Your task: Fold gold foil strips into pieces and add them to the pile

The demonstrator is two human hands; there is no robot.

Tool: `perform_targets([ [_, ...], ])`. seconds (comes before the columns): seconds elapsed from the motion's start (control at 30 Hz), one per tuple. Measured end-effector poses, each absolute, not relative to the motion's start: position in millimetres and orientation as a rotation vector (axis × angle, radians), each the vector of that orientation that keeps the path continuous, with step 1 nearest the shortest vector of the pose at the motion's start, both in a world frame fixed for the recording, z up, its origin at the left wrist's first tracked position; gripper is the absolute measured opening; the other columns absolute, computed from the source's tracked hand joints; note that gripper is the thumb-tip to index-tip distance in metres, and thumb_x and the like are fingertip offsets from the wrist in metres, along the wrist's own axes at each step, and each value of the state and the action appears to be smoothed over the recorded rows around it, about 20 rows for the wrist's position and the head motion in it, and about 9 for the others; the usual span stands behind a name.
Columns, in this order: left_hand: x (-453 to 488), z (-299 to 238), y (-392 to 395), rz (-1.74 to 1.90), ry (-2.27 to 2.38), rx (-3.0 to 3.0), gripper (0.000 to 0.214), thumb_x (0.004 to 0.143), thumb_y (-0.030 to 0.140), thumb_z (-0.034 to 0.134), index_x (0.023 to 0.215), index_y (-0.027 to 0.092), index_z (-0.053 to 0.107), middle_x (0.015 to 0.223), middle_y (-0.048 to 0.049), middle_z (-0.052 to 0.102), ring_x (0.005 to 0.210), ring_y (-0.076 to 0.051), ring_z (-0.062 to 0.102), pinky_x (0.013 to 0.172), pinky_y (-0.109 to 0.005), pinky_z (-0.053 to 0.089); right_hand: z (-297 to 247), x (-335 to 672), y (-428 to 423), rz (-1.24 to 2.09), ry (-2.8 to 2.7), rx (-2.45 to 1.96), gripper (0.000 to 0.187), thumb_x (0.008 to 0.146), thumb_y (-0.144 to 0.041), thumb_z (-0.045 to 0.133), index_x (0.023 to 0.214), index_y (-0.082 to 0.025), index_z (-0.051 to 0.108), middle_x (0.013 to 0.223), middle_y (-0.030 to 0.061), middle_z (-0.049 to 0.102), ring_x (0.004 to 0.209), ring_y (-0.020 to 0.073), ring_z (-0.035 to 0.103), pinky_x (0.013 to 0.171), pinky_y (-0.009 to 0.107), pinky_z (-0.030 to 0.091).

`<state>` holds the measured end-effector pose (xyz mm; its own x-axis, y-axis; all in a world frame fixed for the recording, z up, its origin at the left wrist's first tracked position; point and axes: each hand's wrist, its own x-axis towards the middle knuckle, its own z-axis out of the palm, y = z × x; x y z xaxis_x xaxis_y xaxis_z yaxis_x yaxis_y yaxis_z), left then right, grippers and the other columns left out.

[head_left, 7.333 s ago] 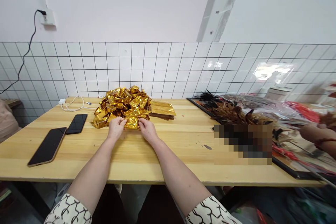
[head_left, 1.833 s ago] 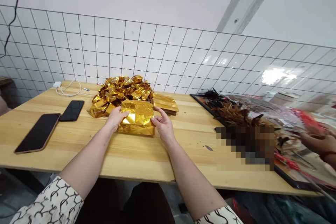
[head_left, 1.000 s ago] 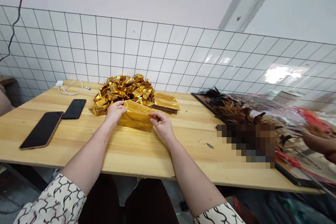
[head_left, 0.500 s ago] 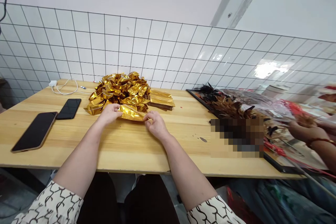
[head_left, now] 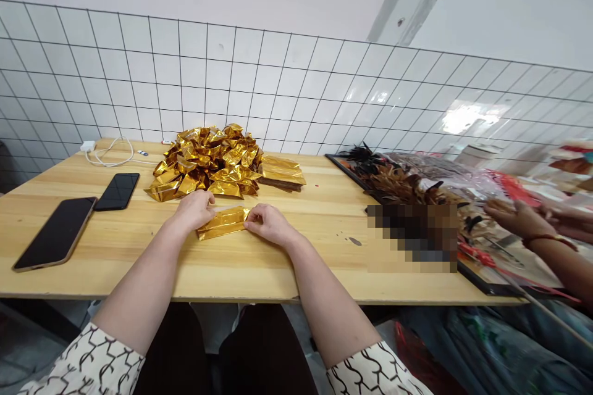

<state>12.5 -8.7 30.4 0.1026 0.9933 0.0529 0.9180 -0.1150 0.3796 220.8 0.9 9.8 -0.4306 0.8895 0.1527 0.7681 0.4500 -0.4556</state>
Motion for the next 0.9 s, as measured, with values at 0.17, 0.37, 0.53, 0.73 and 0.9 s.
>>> perform_targets([
  [0.17,14.4,25.8,-7.1,0.324,1.821,2.195,0.019,0.072,0.019,0.066,0.091,0.021,0.068,0.102,-0.0062,0.067,0.096,-0.022,0.062,0.080,-0.028,0.046,8.0,218.2,1.5,0.363,-2.301,-1.443,0.011,0.075,-0.022,0.064,0.085,-0.018,0.066,0.077,0.0015,0.061,0.068,0.0127,0.051,0.063,0.024,0.037],
  [0.37,20.5,13.8,0.4,0.460,1.818,2.324,0.017,0.074,0.014,0.064,0.088,0.021,0.069,0.099,-0.0056,0.065,0.102,-0.022,0.058,0.085,-0.028,0.045,10.9,215.9,-2.4,0.414,-2.316,-1.548,0.007,0.075,-0.021,0.064,0.069,-0.018,0.061,0.066,-0.0008,0.059,0.060,0.0113,0.049,0.058,0.023,0.034],
  [0.53,26.3,14.4,-1.0,0.504,1.768,2.405,0.012,0.075,0.014,0.061,0.081,0.021,0.069,0.093,-0.0046,0.065,0.097,-0.020,0.059,0.082,-0.027,0.045,12.6,213.8,-3.8,0.416,-2.349,-1.555,0.014,0.075,-0.019,0.063,0.062,-0.018,0.057,0.061,-0.0022,0.057,0.055,0.0098,0.046,0.056,0.022,0.032],
  [0.73,33.6,14.9,-4.9,0.328,1.661,2.327,0.008,0.080,0.024,0.059,0.078,0.022,0.066,0.081,-0.0029,0.067,0.082,-0.019,0.062,0.072,-0.027,0.045,12.0,214.6,-2.3,0.397,-2.344,-1.586,0.013,0.075,-0.016,0.063,0.063,-0.019,0.058,0.065,-0.0009,0.059,0.059,0.0109,0.048,0.058,0.023,0.034],
  [0.9,41.3,13.9,-6.5,0.365,1.718,2.271,0.009,0.081,0.027,0.058,0.082,0.022,0.065,0.090,-0.0045,0.069,0.088,-0.020,0.062,0.073,-0.027,0.044,8.8,207.2,-1.6,0.287,-2.232,-1.464,0.008,0.078,-0.016,0.057,0.071,-0.019,0.060,0.073,0.0013,0.061,0.067,0.0129,0.052,0.063,0.024,0.037],
])
